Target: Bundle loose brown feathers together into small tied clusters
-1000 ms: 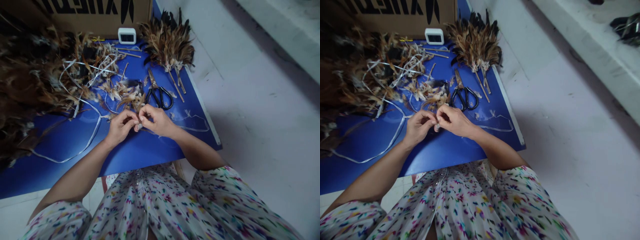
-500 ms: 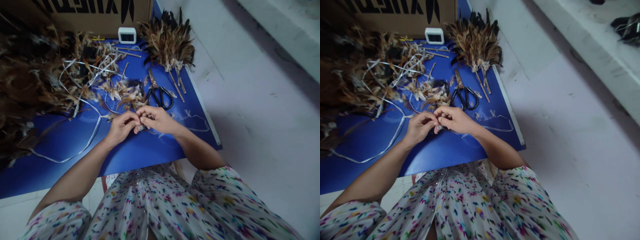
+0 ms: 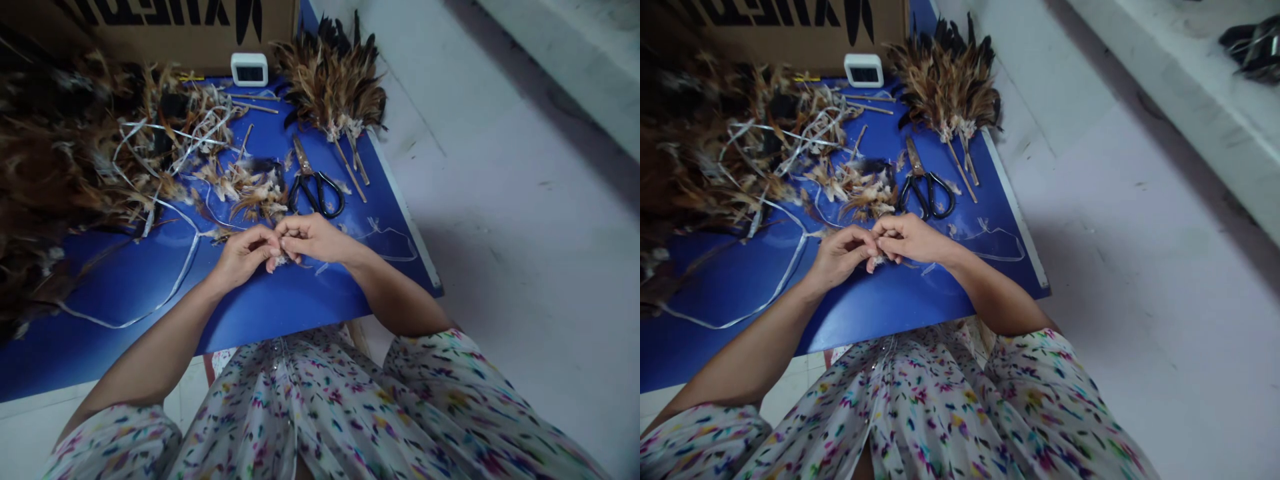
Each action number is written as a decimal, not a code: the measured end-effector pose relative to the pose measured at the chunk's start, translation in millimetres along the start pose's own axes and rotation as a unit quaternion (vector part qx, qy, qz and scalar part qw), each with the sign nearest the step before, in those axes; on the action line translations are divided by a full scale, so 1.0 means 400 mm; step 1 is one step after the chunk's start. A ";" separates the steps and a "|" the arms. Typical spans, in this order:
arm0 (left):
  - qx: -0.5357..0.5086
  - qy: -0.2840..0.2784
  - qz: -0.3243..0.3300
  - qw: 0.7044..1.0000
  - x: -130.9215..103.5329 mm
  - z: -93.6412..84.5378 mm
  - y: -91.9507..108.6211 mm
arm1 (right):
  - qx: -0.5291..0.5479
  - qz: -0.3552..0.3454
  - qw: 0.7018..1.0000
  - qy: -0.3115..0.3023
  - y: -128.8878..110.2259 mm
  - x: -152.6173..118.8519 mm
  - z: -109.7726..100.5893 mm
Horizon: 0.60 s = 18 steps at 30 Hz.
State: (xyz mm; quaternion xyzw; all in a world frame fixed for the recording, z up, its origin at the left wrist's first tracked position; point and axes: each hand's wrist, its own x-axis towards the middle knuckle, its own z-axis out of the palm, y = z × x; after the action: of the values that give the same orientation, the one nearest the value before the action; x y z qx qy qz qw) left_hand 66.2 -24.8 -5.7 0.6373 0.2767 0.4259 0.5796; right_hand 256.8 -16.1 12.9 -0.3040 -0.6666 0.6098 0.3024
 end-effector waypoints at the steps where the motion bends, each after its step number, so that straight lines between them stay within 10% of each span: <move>1: 0.001 0.002 0.002 1.000 0.000 -0.001 -0.002 | 0.003 -0.002 1.000 0.009 0.002 0.002 0.004; 18: -0.001 0.058 0.012 0.998 0.004 -0.003 0.002 | -0.001 -0.035 0.995 0.089 0.012 0.007 0.024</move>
State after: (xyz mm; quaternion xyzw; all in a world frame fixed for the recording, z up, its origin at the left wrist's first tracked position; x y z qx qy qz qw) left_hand 65.6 -23.1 -4.5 0.6142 0.3024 0.4692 0.5578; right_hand 247.6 -19.7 7.6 -0.3338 -0.6478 0.5690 0.3810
